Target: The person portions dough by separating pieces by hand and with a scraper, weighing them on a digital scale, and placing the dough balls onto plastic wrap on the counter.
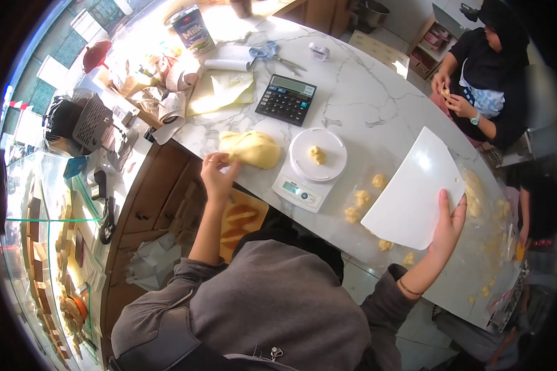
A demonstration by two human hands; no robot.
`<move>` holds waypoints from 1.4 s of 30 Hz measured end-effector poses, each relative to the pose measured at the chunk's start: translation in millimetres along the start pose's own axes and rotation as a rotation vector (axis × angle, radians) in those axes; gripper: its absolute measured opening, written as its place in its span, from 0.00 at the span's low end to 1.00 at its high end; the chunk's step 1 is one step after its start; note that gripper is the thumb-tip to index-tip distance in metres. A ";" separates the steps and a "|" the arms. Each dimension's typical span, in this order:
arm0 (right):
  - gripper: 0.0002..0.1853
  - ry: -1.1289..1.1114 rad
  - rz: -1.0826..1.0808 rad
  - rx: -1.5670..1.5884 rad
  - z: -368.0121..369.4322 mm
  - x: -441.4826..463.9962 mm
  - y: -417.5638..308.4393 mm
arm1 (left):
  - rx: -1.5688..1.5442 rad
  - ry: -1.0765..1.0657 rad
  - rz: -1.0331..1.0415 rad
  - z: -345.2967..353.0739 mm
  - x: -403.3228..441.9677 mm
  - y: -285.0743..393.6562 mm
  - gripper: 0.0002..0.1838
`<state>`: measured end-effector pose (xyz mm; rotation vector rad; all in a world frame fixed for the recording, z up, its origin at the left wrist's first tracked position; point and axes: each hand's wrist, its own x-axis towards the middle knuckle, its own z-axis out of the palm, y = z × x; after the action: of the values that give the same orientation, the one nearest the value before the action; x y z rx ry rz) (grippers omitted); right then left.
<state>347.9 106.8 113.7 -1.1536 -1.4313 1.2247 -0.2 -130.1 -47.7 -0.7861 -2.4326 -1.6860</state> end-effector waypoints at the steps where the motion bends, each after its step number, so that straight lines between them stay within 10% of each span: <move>1: 0.25 0.001 0.001 0.002 -0.8 0.1 0.7 | -0.005 0.002 -0.004 -0.7 0.4 1.4 0.12; 15: 0.25 0.020 0.041 0.058 -2.9 0.9 5.0 | -0.746 -0.271 -0.274 -2.8 27.4 55.6 0.12; 32: 0.25 -0.413 -0.295 -0.511 111.8 -0.4 0.3 | -0.285 -0.648 0.240 89.9 22.3 89.7 0.13; 42: 0.23 -0.647 -0.380 -0.408 186.6 -26.6 -6.1 | -0.315 -0.204 -0.209 -2.6 22.9 18.6 0.11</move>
<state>168.3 51.5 98.5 -0.6930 -2.3474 1.1013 -12.3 -119.2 -22.9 -0.7944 -2.4874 -2.2087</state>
